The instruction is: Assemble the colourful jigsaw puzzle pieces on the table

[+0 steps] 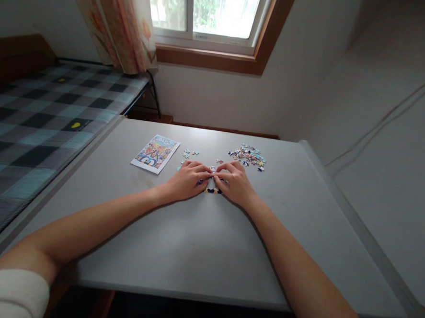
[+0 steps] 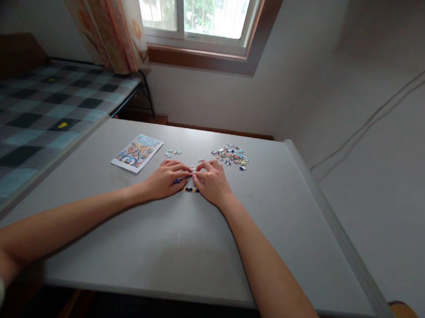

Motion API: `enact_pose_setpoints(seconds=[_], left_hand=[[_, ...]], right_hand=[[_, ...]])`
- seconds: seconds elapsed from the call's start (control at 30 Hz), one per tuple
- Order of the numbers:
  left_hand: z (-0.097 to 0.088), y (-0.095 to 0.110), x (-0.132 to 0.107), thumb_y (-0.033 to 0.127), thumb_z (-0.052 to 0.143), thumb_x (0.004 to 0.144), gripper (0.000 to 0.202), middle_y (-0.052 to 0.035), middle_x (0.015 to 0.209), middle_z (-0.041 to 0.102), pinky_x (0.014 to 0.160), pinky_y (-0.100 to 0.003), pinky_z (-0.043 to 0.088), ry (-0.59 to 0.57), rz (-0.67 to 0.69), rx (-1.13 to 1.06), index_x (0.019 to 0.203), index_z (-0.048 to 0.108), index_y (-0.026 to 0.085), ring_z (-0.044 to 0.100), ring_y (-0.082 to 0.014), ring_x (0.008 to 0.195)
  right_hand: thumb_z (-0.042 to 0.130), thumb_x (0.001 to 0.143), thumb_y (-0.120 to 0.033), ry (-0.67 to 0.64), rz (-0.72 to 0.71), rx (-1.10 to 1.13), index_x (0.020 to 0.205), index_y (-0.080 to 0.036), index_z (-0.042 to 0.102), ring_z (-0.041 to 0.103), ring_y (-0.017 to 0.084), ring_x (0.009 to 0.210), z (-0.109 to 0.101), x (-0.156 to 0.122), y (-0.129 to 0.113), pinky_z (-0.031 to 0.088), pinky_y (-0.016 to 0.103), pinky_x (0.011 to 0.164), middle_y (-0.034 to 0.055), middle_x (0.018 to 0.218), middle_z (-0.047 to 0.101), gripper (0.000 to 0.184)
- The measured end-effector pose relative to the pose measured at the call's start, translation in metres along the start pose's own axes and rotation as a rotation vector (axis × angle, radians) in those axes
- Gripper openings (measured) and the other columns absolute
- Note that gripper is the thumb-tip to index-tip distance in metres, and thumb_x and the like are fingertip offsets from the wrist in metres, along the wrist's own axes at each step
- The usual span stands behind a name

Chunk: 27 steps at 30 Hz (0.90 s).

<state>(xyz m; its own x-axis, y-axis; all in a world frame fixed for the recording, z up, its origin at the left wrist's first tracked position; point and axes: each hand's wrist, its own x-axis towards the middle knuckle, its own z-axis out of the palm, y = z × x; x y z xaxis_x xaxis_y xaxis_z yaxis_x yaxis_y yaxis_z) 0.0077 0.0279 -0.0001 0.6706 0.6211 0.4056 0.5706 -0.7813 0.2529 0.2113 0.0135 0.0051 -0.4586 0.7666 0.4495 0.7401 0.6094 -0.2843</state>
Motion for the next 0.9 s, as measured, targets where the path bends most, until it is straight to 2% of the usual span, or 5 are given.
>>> enact_pose_setpoints(seconds=[0.17,0.27,0.37,0.63,0.9], left_hand=[[-0.002,0.001,0.000,0.026,0.045,0.092,0.026,-0.0035,0.116,0.065,0.098,-0.038,0.035,-0.008,-0.006,-0.013,0.109,0.065,0.025,0.057,-0.0185,0.108],[-0.004,0.001,-0.001,0.025,0.047,0.091,0.027,-0.0057,0.117,0.062,0.097,-0.039,0.037,0.039,-0.037,0.011,0.112,0.064,0.022,0.054,-0.0204,0.109],[-0.005,0.001,-0.001,0.025,0.049,0.090,0.026,-0.0062,0.109,0.062,0.094,-0.039,0.039,0.066,-0.071,0.026,0.109,0.065,0.022,0.054,-0.0211,0.103],[-0.003,-0.001,0.001,0.022,0.051,0.086,0.019,-0.0030,0.086,0.067,0.083,-0.036,0.038,0.077,-0.170,0.073,0.092,0.069,0.022,0.055,-0.0197,0.086],[-0.003,-0.001,0.000,0.022,0.052,0.084,0.017,-0.0018,0.082,0.068,0.081,-0.036,0.036,0.070,-0.175,0.080,0.084,0.069,0.022,0.056,-0.0186,0.082]], right_hand=[[0.055,0.088,-0.029,0.088,0.055,0.044,0.091,-0.024,0.074,0.049,0.024,0.102,0.002,0.001,0.001,0.039,0.042,0.094,0.0060,0.099,0.066,0.019],[0.053,0.088,-0.027,0.217,0.171,0.069,0.100,-0.023,0.072,0.052,0.023,0.098,0.000,0.001,0.009,0.040,0.041,0.093,0.0070,0.096,0.065,0.022],[0.051,0.087,-0.023,0.273,0.265,0.067,0.095,-0.023,0.072,0.054,0.025,0.096,-0.002,0.001,0.020,0.040,0.043,0.092,0.0077,0.093,0.065,0.023],[0.053,0.083,-0.024,0.143,0.354,0.084,0.087,-0.022,0.073,0.055,0.023,0.090,0.008,-0.003,0.029,0.041,0.040,0.088,0.0069,0.088,0.062,0.020],[0.054,0.084,-0.027,0.101,0.368,0.064,0.092,-0.023,0.072,0.053,0.023,0.092,0.007,-0.004,0.027,0.041,0.041,0.088,0.0074,0.091,0.060,0.021]])
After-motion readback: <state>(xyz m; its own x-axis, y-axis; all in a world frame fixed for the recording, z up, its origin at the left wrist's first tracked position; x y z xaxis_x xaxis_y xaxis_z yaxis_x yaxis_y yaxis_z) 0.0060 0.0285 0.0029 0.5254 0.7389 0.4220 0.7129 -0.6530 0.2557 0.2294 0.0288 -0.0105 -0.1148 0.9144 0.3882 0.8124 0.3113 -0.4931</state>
